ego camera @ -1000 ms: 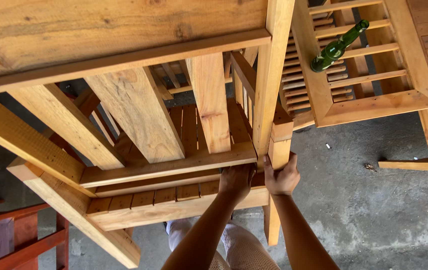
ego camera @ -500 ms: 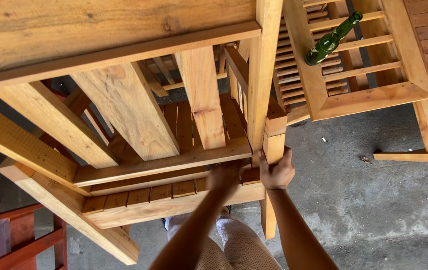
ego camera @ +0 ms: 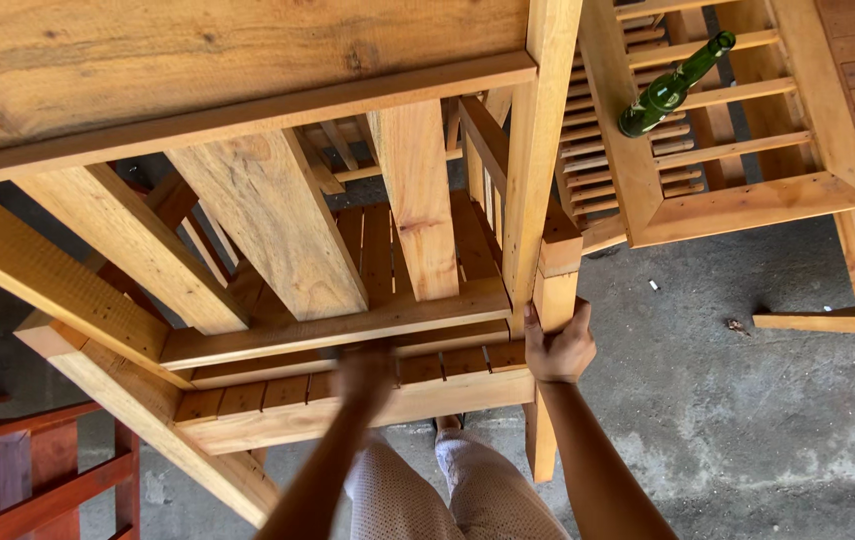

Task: The person sands the frame of an unfinished wooden chair using a sanding block, working along the rails and slats. They then wipe the sanded surfaces with a cloth and run their hands over the wood to check the surface.

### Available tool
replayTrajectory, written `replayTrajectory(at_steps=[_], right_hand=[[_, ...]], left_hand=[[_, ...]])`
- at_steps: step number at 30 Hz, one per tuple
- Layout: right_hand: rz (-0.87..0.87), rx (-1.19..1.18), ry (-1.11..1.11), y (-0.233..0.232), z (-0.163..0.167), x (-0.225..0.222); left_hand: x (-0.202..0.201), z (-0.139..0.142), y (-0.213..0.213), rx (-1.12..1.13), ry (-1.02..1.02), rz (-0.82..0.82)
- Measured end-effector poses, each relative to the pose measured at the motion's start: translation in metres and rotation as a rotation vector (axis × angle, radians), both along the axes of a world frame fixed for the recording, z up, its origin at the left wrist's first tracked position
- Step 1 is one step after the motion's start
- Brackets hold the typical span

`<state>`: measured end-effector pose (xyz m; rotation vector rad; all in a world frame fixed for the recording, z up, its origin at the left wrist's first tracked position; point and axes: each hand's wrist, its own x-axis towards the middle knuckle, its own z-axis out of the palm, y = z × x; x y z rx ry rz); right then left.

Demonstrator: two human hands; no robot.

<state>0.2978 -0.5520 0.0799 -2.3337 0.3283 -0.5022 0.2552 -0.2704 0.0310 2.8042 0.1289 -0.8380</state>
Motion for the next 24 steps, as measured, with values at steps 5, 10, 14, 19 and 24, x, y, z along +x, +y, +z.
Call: replayTrajectory(at_steps=[5, 10, 14, 19, 24], right_hand=[[0.029, -0.008, -0.057, -0.002, -0.002, -0.001], [0.012, 0.033, 0.041, -0.001, 0.0, 0.0], [0.02, -0.001, -0.012, 0.001, 0.002, 0.001], [0.034, -0.015, -0.041, -0.002, 0.001, 0.0], [0.026, -0.008, 0.013, -0.003, 0.001, -0.001]], left_hand=[[0.032, 0.002, -0.149, -0.294, -0.228, -0.165], [0.012, 0.014, -0.042, -0.206, 0.057, -0.126], [-0.009, 0.014, 0.04, -0.068, -0.443, -0.03], [0.011, -0.001, -0.073, -0.203, -0.035, -0.105], [0.046, 0.014, -0.126, -0.364, -0.323, -0.105]])
